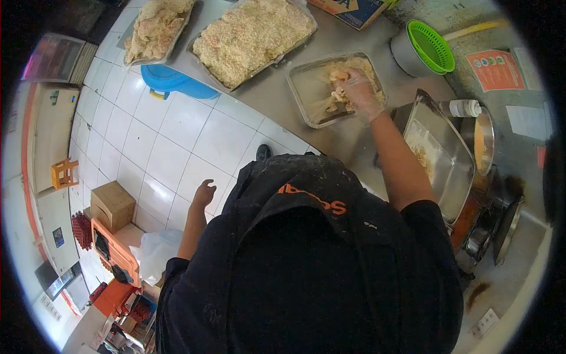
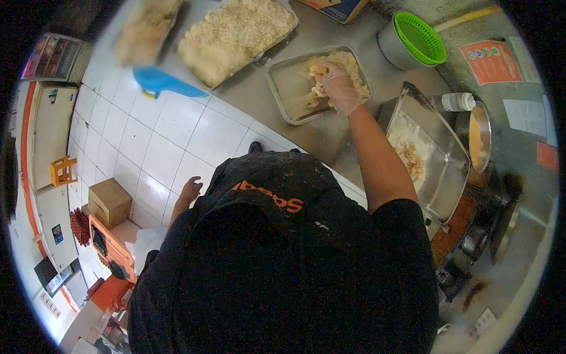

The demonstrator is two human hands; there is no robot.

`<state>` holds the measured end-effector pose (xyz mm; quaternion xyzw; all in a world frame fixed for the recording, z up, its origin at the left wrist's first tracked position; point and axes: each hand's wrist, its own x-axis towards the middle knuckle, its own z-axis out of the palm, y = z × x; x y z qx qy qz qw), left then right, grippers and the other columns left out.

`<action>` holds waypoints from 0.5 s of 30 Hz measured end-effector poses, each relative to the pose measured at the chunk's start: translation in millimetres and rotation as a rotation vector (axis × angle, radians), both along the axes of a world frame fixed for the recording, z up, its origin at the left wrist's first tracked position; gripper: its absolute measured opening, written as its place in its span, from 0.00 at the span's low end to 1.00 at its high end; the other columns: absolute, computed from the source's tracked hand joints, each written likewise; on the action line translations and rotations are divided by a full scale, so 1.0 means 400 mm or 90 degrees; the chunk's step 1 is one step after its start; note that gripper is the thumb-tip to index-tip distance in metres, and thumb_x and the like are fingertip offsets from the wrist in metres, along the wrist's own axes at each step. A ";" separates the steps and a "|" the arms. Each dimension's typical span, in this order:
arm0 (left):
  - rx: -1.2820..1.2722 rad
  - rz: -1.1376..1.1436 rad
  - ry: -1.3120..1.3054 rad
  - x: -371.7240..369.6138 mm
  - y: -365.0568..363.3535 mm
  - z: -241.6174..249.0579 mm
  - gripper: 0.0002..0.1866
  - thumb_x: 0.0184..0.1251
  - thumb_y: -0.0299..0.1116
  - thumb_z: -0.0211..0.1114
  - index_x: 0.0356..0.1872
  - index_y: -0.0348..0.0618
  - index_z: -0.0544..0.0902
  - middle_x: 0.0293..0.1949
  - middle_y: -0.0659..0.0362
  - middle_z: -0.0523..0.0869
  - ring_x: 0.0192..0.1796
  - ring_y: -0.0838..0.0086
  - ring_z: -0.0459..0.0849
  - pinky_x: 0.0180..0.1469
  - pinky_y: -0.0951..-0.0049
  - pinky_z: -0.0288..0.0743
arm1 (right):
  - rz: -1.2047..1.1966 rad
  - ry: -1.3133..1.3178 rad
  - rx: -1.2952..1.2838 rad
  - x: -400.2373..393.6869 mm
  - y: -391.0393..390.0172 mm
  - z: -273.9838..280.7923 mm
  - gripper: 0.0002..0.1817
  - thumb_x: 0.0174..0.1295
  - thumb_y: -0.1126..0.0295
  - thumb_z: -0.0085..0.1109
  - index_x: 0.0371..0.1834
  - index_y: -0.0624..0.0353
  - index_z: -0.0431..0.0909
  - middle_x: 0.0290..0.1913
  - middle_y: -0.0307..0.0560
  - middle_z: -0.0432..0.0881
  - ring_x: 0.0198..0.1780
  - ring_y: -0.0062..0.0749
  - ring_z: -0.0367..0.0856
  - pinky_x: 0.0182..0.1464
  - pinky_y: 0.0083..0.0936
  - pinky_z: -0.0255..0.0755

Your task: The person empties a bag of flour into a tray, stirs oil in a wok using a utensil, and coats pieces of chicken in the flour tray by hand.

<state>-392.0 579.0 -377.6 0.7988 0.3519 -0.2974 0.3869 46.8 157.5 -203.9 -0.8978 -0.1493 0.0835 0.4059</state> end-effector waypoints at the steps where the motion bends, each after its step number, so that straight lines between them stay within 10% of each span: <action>1: 0.003 -0.003 -0.008 0.004 0.000 0.005 0.22 0.60 0.39 0.60 0.55 0.43 0.74 0.40 0.43 0.83 0.44 0.57 0.82 0.47 0.64 0.75 | 0.071 -0.128 -0.151 -0.013 0.011 0.019 0.15 0.51 0.65 0.60 0.41 0.61 0.78 0.38 0.47 0.80 0.40 0.41 0.79 0.43 0.32 0.74; 13: -0.024 0.045 0.018 -0.134 -0.037 -0.025 0.21 0.59 0.39 0.61 0.53 0.42 0.76 0.40 0.42 0.83 0.44 0.56 0.82 0.48 0.63 0.75 | 0.250 -0.492 -0.465 -0.024 0.006 0.043 0.22 0.55 0.55 0.58 0.47 0.58 0.78 0.41 0.47 0.80 0.49 0.40 0.74 0.53 0.36 0.69; 15: -0.081 0.087 -0.006 -0.207 -0.004 -0.130 0.20 0.58 0.39 0.62 0.51 0.42 0.77 0.39 0.42 0.83 0.43 0.57 0.83 0.46 0.64 0.75 | 0.064 -0.169 -0.194 -0.058 0.049 0.152 0.16 0.57 0.58 0.58 0.42 0.58 0.78 0.40 0.45 0.80 0.46 0.39 0.76 0.50 0.34 0.70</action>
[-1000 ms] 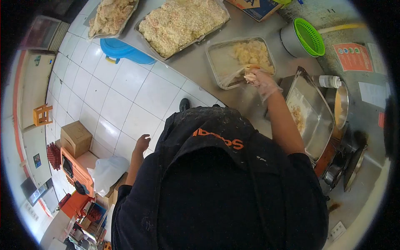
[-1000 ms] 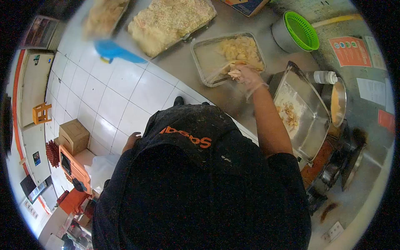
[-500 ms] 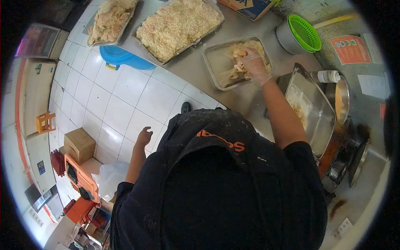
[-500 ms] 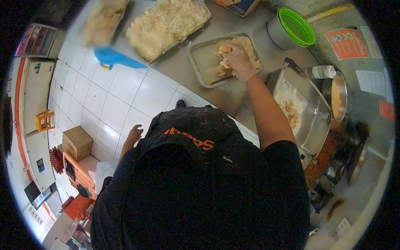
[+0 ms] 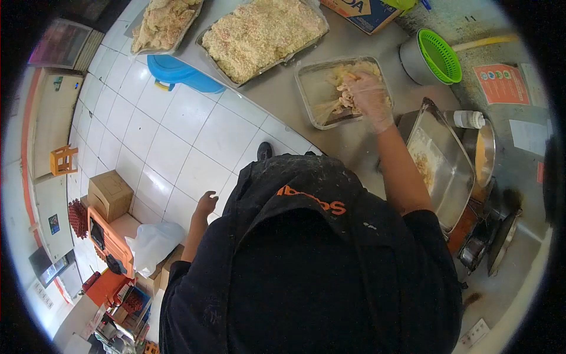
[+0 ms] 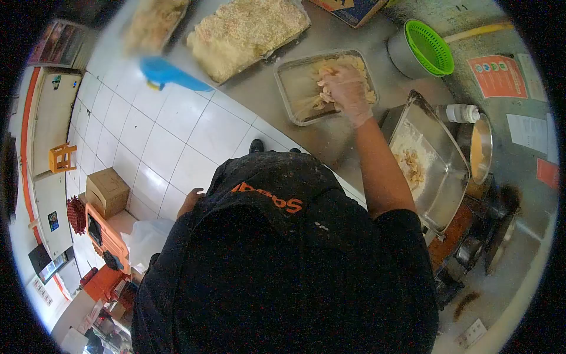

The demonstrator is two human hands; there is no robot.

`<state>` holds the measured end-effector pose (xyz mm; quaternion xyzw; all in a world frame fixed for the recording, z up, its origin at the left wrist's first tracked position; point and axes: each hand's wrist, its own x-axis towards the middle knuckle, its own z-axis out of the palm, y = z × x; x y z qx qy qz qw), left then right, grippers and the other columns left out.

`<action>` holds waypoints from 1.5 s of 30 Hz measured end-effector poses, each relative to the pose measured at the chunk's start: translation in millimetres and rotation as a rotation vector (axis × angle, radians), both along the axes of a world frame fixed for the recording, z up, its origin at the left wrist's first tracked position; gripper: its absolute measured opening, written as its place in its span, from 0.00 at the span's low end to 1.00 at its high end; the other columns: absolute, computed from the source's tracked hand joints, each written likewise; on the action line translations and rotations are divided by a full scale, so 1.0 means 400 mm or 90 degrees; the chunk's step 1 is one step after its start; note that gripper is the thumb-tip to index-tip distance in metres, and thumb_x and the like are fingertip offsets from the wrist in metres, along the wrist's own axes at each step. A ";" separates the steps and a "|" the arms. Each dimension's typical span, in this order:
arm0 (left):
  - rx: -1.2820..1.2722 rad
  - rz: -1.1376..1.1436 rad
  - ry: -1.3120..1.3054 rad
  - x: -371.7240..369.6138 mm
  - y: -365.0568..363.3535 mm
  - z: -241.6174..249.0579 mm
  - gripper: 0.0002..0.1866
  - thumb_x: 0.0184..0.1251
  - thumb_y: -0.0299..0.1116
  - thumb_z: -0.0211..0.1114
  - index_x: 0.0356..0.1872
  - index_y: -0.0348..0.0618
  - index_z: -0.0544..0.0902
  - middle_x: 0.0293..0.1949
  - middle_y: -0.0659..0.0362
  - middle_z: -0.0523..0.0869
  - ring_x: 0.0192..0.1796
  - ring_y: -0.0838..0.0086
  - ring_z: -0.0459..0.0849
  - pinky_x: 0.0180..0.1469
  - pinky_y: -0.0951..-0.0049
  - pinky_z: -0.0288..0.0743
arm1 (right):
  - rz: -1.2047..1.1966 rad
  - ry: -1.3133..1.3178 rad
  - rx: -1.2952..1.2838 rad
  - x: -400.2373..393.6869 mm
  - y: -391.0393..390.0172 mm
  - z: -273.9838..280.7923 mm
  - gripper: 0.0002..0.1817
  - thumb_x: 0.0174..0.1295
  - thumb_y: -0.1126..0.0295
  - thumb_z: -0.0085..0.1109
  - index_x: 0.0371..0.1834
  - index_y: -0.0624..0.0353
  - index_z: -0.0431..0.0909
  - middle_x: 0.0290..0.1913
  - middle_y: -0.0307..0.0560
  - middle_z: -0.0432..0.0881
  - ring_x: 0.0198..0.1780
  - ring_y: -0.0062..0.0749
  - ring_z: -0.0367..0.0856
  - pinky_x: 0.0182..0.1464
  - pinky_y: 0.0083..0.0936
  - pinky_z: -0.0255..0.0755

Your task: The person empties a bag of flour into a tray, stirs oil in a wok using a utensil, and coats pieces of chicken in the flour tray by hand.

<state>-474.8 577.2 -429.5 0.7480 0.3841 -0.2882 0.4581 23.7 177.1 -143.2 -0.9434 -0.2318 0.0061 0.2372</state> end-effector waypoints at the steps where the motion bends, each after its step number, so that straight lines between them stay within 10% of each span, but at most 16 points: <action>1: 0.000 -0.001 0.000 -0.011 0.001 0.007 0.20 0.58 0.39 0.62 0.51 0.42 0.77 0.39 0.42 0.83 0.43 0.57 0.83 0.46 0.64 0.75 | -0.198 0.307 0.281 -0.012 0.012 0.034 0.12 0.60 0.61 0.57 0.37 0.58 0.78 0.39 0.44 0.79 0.42 0.37 0.78 0.47 0.32 0.72; 11: -0.082 0.029 -0.030 0.118 0.005 0.081 0.21 0.60 0.35 0.61 0.54 0.40 0.74 0.32 0.49 0.83 0.25 0.68 0.81 0.31 0.66 0.76 | -0.284 0.415 1.007 -0.087 -0.317 0.147 0.12 0.63 0.60 0.56 0.36 0.58 0.74 0.34 0.41 0.77 0.32 0.26 0.74 0.38 0.28 0.70; 21: 0.049 -0.307 -0.086 0.341 -0.008 0.152 0.19 0.60 0.34 0.61 0.52 0.40 0.75 0.28 0.52 0.83 0.23 0.69 0.82 0.25 0.68 0.77 | -0.531 0.333 0.294 -0.349 -0.813 0.042 0.12 0.65 0.62 0.51 0.39 0.59 0.76 0.39 0.42 0.81 0.37 0.28 0.77 0.39 0.22 0.71; 23: -0.059 -0.194 -0.139 0.304 0.074 -0.007 0.20 0.61 0.35 0.60 0.53 0.41 0.74 0.29 0.52 0.83 0.24 0.69 0.82 0.26 0.68 0.77 | -0.082 0.037 -0.514 -0.401 -0.927 -0.031 0.15 0.65 0.61 0.50 0.45 0.60 0.76 0.41 0.47 0.82 0.43 0.34 0.79 0.43 0.25 0.72; 27: -0.111 -0.111 -0.136 0.315 0.103 -0.009 0.20 0.62 0.36 0.59 0.54 0.41 0.74 0.31 0.50 0.84 0.26 0.69 0.83 0.31 0.68 0.77 | -0.265 0.102 -0.585 -0.403 -0.865 0.052 0.18 0.62 0.62 0.53 0.51 0.62 0.76 0.47 0.52 0.80 0.48 0.41 0.79 0.47 0.25 0.71; 29: 0.025 -0.220 -0.071 0.413 0.008 0.144 0.19 0.62 0.36 0.59 0.53 0.42 0.74 0.32 0.49 0.84 0.27 0.67 0.83 0.31 0.67 0.77 | -0.542 0.109 -0.019 -0.351 -0.700 0.137 0.16 0.64 0.64 0.51 0.51 0.61 0.76 0.47 0.53 0.80 0.46 0.40 0.79 0.47 0.25 0.71; 32: -0.027 -0.397 -0.211 0.328 0.126 -0.101 0.20 0.61 0.36 0.61 0.53 0.42 0.74 0.34 0.47 0.84 0.29 0.63 0.83 0.33 0.66 0.77 | -0.377 0.110 0.202 -0.287 -0.462 0.179 0.16 0.64 0.63 0.51 0.51 0.60 0.76 0.45 0.53 0.81 0.47 0.38 0.79 0.50 0.25 0.70; 33: -0.115 -0.162 -0.123 0.323 0.106 -0.106 0.20 0.61 0.37 0.61 0.53 0.42 0.74 0.35 0.46 0.84 0.33 0.61 0.83 0.37 0.66 0.77 | -0.283 0.100 0.221 -0.277 -0.384 0.183 0.16 0.64 0.64 0.51 0.51 0.60 0.75 0.44 0.53 0.81 0.48 0.39 0.78 0.51 0.26 0.69; 35: 0.070 -0.449 -0.179 0.330 0.089 -0.052 0.20 0.61 0.38 0.62 0.53 0.43 0.75 0.36 0.45 0.84 0.37 0.60 0.83 0.40 0.66 0.76 | -0.066 0.124 0.148 -0.228 -0.261 0.116 0.16 0.63 0.63 0.51 0.52 0.58 0.75 0.47 0.54 0.80 0.48 0.43 0.78 0.53 0.29 0.70; 37: 0.062 -0.353 -0.137 0.334 0.032 0.044 0.20 0.61 0.39 0.62 0.53 0.43 0.75 0.37 0.45 0.84 0.38 0.60 0.83 0.41 0.65 0.76 | 0.128 -0.130 -0.130 -0.177 -0.185 -0.012 0.18 0.61 0.62 0.53 0.52 0.58 0.74 0.50 0.56 0.77 0.48 0.48 0.77 0.54 0.34 0.70; 40: 0.060 -0.215 -0.078 0.297 0.017 0.058 0.20 0.61 0.39 0.61 0.52 0.43 0.76 0.37 0.45 0.84 0.39 0.60 0.83 0.42 0.65 0.76 | 0.005 -0.216 -0.055 -0.083 -0.085 -0.155 0.28 0.59 0.56 0.53 0.60 0.60 0.66 0.51 0.62 0.75 0.55 0.53 0.72 0.59 0.40 0.63; 45: 0.041 -0.068 -0.014 0.163 0.021 0.052 0.19 0.60 0.40 0.61 0.51 0.43 0.77 0.36 0.45 0.84 0.38 0.60 0.83 0.42 0.64 0.76 | 0.049 -0.079 -0.151 0.029 -0.055 -0.185 0.28 0.55 0.58 0.57 0.57 0.61 0.68 0.50 0.61 0.75 0.53 0.50 0.73 0.57 0.37 0.66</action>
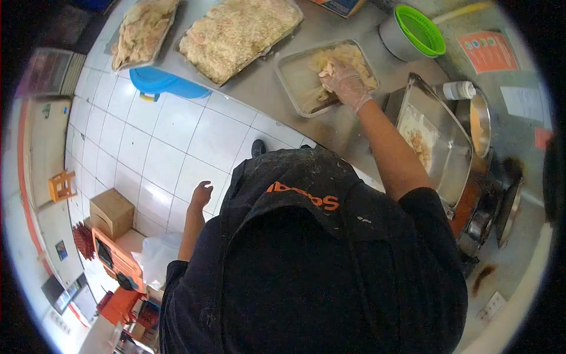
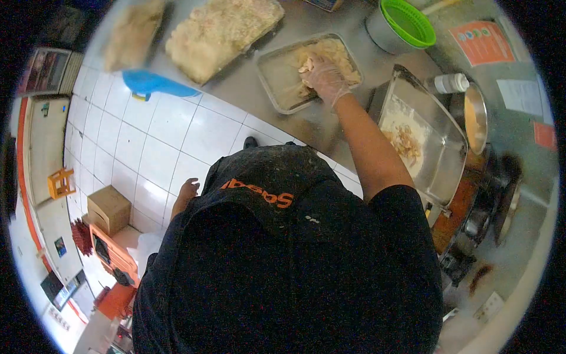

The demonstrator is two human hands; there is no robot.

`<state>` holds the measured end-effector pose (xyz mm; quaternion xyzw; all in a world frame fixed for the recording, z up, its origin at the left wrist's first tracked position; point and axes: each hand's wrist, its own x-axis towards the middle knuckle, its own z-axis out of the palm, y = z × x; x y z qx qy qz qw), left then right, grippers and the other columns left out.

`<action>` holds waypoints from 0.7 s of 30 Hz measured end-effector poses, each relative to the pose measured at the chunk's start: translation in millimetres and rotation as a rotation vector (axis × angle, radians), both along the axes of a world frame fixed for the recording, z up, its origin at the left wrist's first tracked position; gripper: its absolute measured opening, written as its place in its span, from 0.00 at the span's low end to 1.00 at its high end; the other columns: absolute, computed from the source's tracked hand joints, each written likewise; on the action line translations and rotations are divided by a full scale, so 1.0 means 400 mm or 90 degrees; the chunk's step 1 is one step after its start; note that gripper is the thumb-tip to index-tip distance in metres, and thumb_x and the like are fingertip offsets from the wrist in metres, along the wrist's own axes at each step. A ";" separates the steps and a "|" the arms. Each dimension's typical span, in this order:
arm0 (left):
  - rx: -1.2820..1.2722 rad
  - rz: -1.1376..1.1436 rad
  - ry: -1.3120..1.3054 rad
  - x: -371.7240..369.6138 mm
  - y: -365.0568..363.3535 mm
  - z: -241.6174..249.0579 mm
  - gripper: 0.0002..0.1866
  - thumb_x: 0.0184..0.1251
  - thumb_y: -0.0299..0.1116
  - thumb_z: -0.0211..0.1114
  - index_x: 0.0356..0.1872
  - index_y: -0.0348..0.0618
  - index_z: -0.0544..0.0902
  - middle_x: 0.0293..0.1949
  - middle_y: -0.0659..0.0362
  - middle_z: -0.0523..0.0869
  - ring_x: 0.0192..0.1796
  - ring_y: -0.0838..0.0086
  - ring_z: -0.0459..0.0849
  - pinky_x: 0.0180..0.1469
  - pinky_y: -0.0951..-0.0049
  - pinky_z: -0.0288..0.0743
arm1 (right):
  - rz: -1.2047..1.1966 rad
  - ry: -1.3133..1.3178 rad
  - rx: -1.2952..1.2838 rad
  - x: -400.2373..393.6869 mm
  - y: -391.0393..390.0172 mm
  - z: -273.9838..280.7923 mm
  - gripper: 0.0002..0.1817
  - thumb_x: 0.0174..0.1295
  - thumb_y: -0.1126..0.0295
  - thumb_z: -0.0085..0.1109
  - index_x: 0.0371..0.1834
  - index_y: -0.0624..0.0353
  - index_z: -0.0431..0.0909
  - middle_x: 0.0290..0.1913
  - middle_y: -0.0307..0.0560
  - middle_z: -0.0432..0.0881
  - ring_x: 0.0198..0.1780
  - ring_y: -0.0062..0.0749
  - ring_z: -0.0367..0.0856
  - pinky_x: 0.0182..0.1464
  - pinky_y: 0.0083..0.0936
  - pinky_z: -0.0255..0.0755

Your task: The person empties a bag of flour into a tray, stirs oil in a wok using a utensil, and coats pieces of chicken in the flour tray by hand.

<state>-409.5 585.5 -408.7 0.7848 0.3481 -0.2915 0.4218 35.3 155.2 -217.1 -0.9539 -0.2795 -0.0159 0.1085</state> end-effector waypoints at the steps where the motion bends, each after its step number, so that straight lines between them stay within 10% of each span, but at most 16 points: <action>1: 0.007 0.018 0.020 -0.027 -0.008 0.018 0.19 0.60 0.40 0.61 0.50 0.43 0.77 0.35 0.45 0.84 0.38 0.59 0.83 0.42 0.65 0.76 | -0.065 0.154 0.021 0.002 0.004 0.023 0.23 0.54 0.62 0.58 0.52 0.62 0.72 0.50 0.58 0.76 0.51 0.45 0.75 0.55 0.33 0.68; 5: -0.072 0.138 -0.038 -0.217 -0.012 -0.072 0.18 0.60 0.39 0.61 0.49 0.43 0.78 0.32 0.46 0.84 0.38 0.59 0.83 0.41 0.65 0.76 | 0.214 -0.034 -0.063 0.112 -0.088 -0.123 0.20 0.56 0.66 0.57 0.51 0.63 0.73 0.46 0.52 0.79 0.44 0.39 0.79 0.49 0.33 0.72; 7: -0.082 0.183 -0.009 -0.254 -0.026 -0.061 0.18 0.60 0.39 0.61 0.49 0.43 0.78 0.32 0.46 0.84 0.38 0.59 0.83 0.42 0.65 0.76 | -0.297 0.431 0.227 0.105 -0.063 -0.002 0.15 0.60 0.70 0.54 0.50 0.62 0.75 0.44 0.47 0.77 0.42 0.30 0.78 0.46 0.28 0.73; 13: -0.065 0.042 -0.073 -0.232 -0.071 0.053 0.19 0.58 0.37 0.63 0.50 0.43 0.78 0.21 0.54 0.81 0.22 0.69 0.80 0.27 0.68 0.75 | -0.271 0.805 0.948 0.054 -0.099 0.129 0.15 0.63 0.74 0.48 0.52 0.67 0.71 0.45 0.43 0.74 0.47 0.24 0.73 0.51 0.18 0.69; 19: 0.046 -0.239 -0.267 -0.179 0.030 -0.083 0.15 0.59 0.29 0.59 0.48 0.41 0.78 0.33 0.48 0.83 0.28 0.64 0.84 0.32 0.69 0.79 | -0.269 0.645 1.005 -0.075 -0.237 0.275 0.16 0.62 0.76 0.50 0.53 0.68 0.69 0.50 0.49 0.76 0.48 0.28 0.76 0.55 0.24 0.71; 21: -0.036 -0.076 -0.211 -0.141 0.045 -0.100 0.14 0.60 0.29 0.58 0.48 0.40 0.78 0.33 0.48 0.82 0.27 0.66 0.83 0.31 0.69 0.79 | -0.308 0.587 0.946 -0.097 -0.359 0.277 0.16 0.63 0.75 0.52 0.53 0.68 0.69 0.50 0.48 0.76 0.48 0.28 0.76 0.54 0.23 0.71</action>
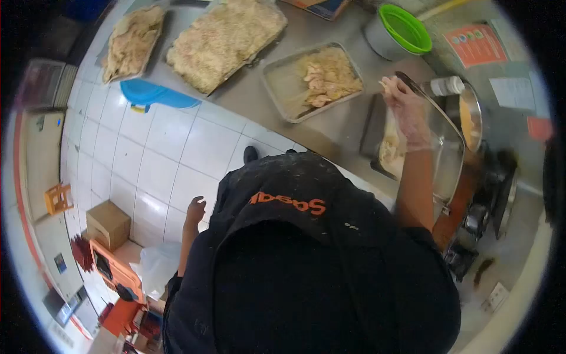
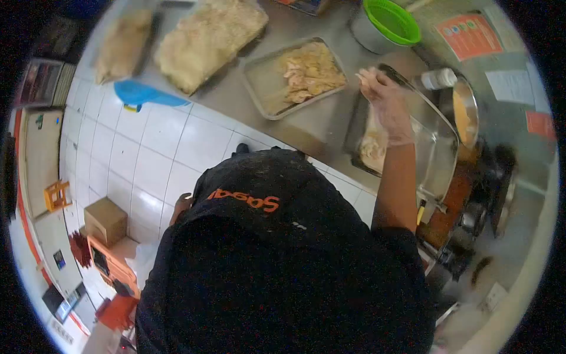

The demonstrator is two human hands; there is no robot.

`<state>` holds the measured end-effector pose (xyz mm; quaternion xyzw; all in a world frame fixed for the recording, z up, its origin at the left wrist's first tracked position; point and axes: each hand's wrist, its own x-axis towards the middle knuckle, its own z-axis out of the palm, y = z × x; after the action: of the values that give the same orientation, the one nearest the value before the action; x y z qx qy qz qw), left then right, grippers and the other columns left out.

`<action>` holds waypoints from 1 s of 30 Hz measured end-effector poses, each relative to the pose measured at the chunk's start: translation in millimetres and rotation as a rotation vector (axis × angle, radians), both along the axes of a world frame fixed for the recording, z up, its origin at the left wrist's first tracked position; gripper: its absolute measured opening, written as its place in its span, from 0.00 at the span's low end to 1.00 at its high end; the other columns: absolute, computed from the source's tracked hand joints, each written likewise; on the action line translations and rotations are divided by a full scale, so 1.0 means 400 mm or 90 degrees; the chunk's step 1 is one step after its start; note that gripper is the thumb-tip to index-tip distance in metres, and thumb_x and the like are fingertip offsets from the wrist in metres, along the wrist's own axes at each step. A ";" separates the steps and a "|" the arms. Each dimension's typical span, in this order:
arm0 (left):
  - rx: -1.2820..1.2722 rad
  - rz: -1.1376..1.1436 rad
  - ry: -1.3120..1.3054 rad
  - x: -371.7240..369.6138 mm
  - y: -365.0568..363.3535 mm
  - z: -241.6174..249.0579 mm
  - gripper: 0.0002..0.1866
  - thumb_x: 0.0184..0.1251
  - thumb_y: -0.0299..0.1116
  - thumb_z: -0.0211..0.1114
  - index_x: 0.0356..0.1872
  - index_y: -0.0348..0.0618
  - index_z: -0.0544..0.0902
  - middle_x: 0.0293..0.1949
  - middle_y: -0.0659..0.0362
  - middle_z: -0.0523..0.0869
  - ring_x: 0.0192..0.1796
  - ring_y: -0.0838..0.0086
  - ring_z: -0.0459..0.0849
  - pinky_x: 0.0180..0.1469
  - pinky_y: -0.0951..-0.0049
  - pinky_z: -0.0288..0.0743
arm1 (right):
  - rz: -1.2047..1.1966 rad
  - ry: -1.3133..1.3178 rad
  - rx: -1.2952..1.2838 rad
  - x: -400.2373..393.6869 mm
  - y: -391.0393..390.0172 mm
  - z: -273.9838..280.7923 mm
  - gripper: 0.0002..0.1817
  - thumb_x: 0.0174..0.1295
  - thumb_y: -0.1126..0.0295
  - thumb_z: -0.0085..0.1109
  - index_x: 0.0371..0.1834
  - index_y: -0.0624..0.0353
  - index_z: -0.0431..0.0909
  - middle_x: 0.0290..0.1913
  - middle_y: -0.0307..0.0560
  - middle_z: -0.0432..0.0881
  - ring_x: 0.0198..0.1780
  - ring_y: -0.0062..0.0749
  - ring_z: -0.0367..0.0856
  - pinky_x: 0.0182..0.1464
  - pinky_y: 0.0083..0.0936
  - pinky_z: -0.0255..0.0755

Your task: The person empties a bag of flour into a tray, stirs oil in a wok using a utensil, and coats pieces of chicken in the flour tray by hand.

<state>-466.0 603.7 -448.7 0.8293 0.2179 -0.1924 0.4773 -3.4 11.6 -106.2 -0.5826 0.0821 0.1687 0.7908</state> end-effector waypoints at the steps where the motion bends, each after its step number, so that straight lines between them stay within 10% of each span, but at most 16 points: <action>1: -0.100 0.154 0.075 0.020 -0.005 -0.014 0.14 0.61 0.29 0.57 0.48 0.39 0.78 0.33 0.49 0.82 0.26 0.68 0.83 0.31 0.69 0.79 | -0.013 -0.010 -0.081 -0.022 -0.062 0.003 0.17 0.63 0.74 0.54 0.53 0.68 0.69 0.50 0.47 0.76 0.48 0.28 0.76 0.53 0.22 0.71; 2: 0.073 -0.075 0.058 0.061 -0.012 0.021 0.15 0.62 0.31 0.56 0.49 0.38 0.76 0.27 0.52 0.81 0.23 0.70 0.81 0.28 0.70 0.77 | -0.075 -0.017 -0.125 -0.082 -0.135 0.025 0.19 0.63 0.71 0.56 0.54 0.68 0.70 0.49 0.45 0.77 0.46 0.26 0.76 0.51 0.20 0.72; 5: 0.073 -0.072 0.171 0.199 -0.103 0.255 0.19 0.62 0.34 0.59 0.52 0.37 0.74 0.24 0.55 0.82 0.25 0.72 0.81 0.29 0.70 0.76 | -0.191 0.025 -0.185 -0.170 -0.143 0.096 0.15 0.63 0.70 0.56 0.49 0.69 0.74 0.36 0.38 0.77 0.34 0.16 0.70 0.37 0.12 0.65; 8: 0.086 -0.159 0.142 0.100 0.046 -0.058 0.24 0.58 0.37 0.65 0.54 0.37 0.73 0.30 0.52 0.85 0.30 0.70 0.83 0.33 0.70 0.77 | -0.208 0.023 -0.273 -0.218 -0.206 0.083 0.15 0.62 0.68 0.57 0.48 0.68 0.75 0.35 0.37 0.77 0.31 0.16 0.70 0.31 0.13 0.65; 13: 0.053 -0.083 0.319 0.205 0.043 0.047 0.26 0.57 0.38 0.67 0.55 0.38 0.73 0.34 0.50 0.86 0.33 0.69 0.84 0.34 0.71 0.76 | -0.258 0.111 -0.488 -0.282 -0.230 0.095 0.18 0.59 0.56 0.61 0.36 0.63 0.79 0.31 0.36 0.75 0.27 0.15 0.69 0.25 0.14 0.63; 16: 0.139 -0.152 0.240 0.222 0.087 0.025 0.24 0.55 0.34 0.67 0.53 0.38 0.75 0.37 0.52 0.86 0.36 0.69 0.84 0.38 0.72 0.77 | -0.259 0.175 -0.522 -0.312 -0.295 0.034 0.21 0.56 0.49 0.63 0.29 0.59 0.79 0.26 0.34 0.74 0.24 0.14 0.66 0.24 0.15 0.60; 18: 0.209 -0.532 0.008 0.233 0.138 -0.008 0.22 0.52 0.30 0.67 0.51 0.39 0.78 0.42 0.55 0.84 0.40 0.68 0.83 0.42 0.73 0.78 | -0.226 0.040 -0.665 -0.326 -0.371 -0.053 0.18 0.57 0.54 0.62 0.35 0.61 0.81 0.18 0.36 0.73 0.18 0.17 0.64 0.22 0.14 0.60; 21: 0.348 -0.689 -0.175 0.285 0.123 0.011 0.21 0.48 0.27 0.67 0.48 0.39 0.79 0.46 0.56 0.83 0.43 0.67 0.82 0.46 0.74 0.78 | -0.164 0.042 -0.751 -0.331 -0.352 -0.001 0.19 0.57 0.54 0.62 0.40 0.60 0.81 0.19 0.37 0.74 0.18 0.17 0.64 0.21 0.16 0.60; 23: 0.335 -0.672 -0.206 0.301 0.092 0.029 0.17 0.54 0.28 0.64 0.47 0.38 0.79 0.44 0.53 0.83 0.42 0.65 0.83 0.45 0.73 0.76 | -0.117 0.042 -0.701 -0.341 -0.379 -0.008 0.20 0.57 0.54 0.62 0.42 0.59 0.81 0.19 0.37 0.74 0.18 0.17 0.64 0.21 0.18 0.60; 25: -0.130 0.074 0.220 0.346 -0.013 0.137 0.14 0.60 0.29 0.60 0.47 0.37 0.79 0.43 0.50 0.83 0.41 0.64 0.83 0.43 0.73 0.75 | -0.067 0.039 -0.650 -0.347 -0.401 -0.007 0.21 0.57 0.53 0.61 0.45 0.59 0.80 0.18 0.37 0.73 0.18 0.17 0.64 0.21 0.19 0.61; 30: 0.013 -0.176 0.120 0.342 -0.026 0.125 0.14 0.64 0.30 0.56 0.49 0.38 0.77 0.42 0.47 0.83 0.38 0.65 0.82 0.41 0.72 0.74 | -0.084 0.153 -0.692 -0.340 -0.405 0.026 0.23 0.60 0.55 0.59 0.52 0.60 0.77 0.17 0.32 0.70 0.18 0.14 0.65 0.19 0.17 0.58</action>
<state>-329.2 593.2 -398.7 0.8343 0.1475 -0.3312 0.4154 -139.4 -150.2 -95.9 -0.8770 0.2827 0.1176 0.3704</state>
